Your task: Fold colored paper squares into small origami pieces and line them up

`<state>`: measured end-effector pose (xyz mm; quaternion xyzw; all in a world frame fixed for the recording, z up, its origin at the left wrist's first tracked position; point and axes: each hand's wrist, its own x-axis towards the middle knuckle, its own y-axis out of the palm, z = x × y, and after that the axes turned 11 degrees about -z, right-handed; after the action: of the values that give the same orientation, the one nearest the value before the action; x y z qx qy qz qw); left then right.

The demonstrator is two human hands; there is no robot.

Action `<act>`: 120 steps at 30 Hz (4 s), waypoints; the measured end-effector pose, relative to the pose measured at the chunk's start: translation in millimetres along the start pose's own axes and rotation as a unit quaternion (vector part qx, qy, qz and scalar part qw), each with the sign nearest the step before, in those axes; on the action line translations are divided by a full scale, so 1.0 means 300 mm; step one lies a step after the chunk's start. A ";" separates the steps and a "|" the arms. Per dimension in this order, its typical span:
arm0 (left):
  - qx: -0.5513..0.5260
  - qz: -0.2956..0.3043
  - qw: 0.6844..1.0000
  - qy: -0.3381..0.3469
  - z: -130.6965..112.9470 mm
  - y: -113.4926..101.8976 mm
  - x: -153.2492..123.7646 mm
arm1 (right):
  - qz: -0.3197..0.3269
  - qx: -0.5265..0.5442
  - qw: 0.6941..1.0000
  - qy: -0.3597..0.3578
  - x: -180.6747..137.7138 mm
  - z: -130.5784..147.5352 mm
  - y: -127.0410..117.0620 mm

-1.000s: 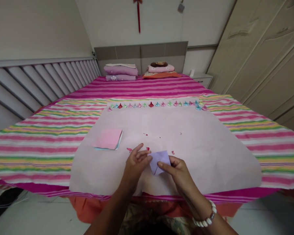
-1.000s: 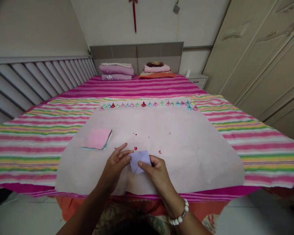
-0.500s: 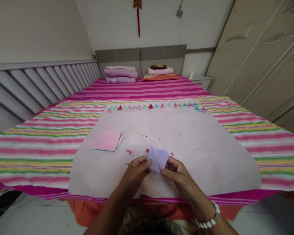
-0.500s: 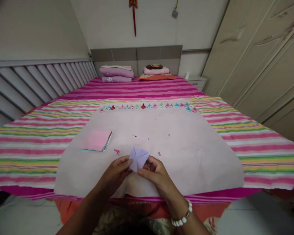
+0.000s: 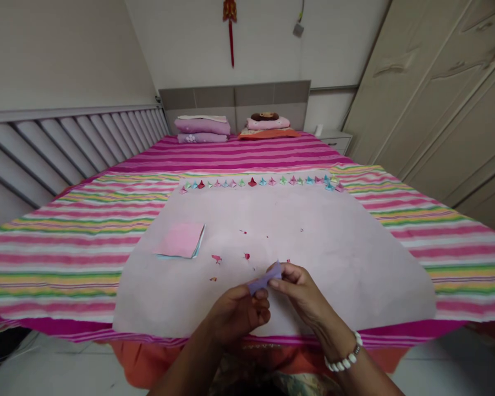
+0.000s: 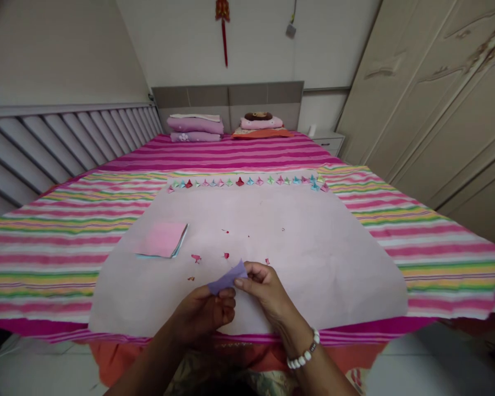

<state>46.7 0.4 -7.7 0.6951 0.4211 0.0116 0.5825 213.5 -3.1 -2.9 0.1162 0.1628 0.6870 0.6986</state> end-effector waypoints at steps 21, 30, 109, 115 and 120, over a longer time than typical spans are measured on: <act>0.430 -0.141 0.833 0.318 -0.090 0.051 -0.044 | -0.048 -0.068 0.996 0.037 -0.001 0.053 0.011; 0.420 -0.137 0.847 0.295 -0.087 0.066 -0.050 | -0.048 -0.075 0.996 0.016 -0.009 0.047 0.014; 0.424 -0.127 0.841 0.311 -0.048 -0.004 -0.007 | -0.032 -0.021 0.998 0.047 -0.022 0.034 0.049; 0.442 -0.131 0.830 0.314 -0.050 0.016 -0.016 | -0.030 -0.019 0.998 0.050 -0.017 0.034 0.041; 0.440 -0.126 0.831 0.316 -0.047 0.011 -0.014 | -0.033 -0.012 0.998 0.058 -0.020 0.031 0.037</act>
<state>38.8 9.3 1.5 0.7773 0.6268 -0.0291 0.0461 206.8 -8.0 10.2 0.0620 0.1985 0.6708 0.7119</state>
